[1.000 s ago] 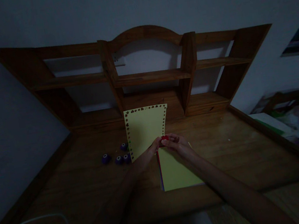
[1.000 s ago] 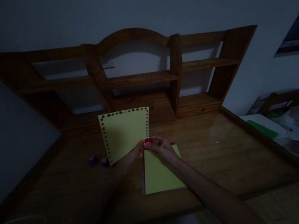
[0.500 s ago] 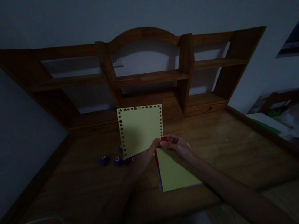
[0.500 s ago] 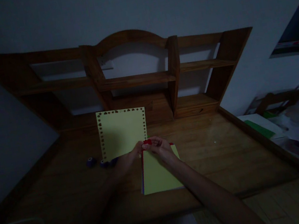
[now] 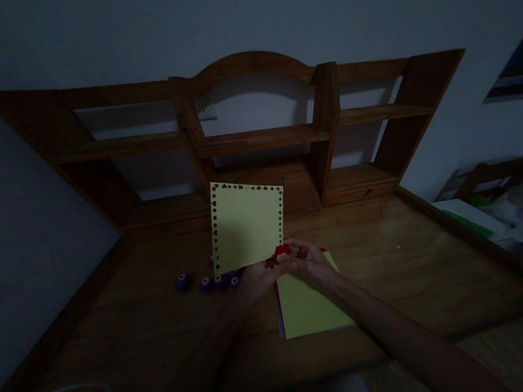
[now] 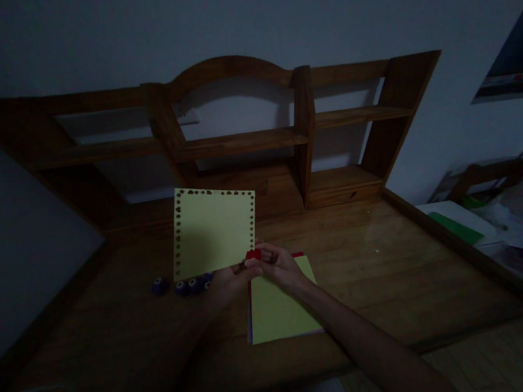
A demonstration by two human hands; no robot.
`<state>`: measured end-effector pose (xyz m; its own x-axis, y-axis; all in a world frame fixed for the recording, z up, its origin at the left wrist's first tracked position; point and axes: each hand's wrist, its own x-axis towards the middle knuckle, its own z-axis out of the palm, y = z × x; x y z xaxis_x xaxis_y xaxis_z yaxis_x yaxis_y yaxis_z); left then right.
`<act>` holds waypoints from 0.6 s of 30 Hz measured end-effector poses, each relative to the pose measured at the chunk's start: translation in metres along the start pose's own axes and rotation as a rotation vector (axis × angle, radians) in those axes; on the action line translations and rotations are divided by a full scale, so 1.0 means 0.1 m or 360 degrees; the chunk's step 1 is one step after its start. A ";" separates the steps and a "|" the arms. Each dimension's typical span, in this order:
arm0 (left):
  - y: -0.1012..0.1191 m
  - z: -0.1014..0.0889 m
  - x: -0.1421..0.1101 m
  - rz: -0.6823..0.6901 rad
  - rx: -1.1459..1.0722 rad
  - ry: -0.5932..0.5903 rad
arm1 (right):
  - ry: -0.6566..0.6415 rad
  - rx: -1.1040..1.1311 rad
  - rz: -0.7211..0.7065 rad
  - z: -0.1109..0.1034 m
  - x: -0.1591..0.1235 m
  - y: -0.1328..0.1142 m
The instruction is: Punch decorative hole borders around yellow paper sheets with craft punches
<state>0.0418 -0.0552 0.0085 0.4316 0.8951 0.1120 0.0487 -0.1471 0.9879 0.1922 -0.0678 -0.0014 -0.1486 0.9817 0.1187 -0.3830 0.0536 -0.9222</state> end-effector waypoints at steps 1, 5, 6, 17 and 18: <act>0.01 0.00 0.00 -0.0001 -0.0009 -0.0030 | 0.0006 0.0009 0.0004 0.00 0.00 0.00; 0.05 0.04 -0.02 0.0030 -0.0109 -0.0071 | 0.0047 0.0008 -0.0009 0.02 -0.01 -0.02; 0.06 0.06 -0.03 0.0015 -0.0139 -0.0063 | 0.0075 0.0005 -0.0014 0.03 -0.02 -0.03; 0.04 0.08 0.00 -0.0062 -0.0262 0.0036 | 0.0086 0.0051 -0.0002 0.03 0.00 0.01; 0.03 0.08 0.01 -0.0031 -0.0264 0.0030 | 0.0093 0.0035 0.0005 0.02 0.01 0.01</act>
<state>0.0496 -0.0581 0.0105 0.4148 0.9052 0.0928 -0.0928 -0.0594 0.9939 0.1898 -0.0671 -0.0019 -0.0969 0.9909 0.0935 -0.4026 0.0468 -0.9142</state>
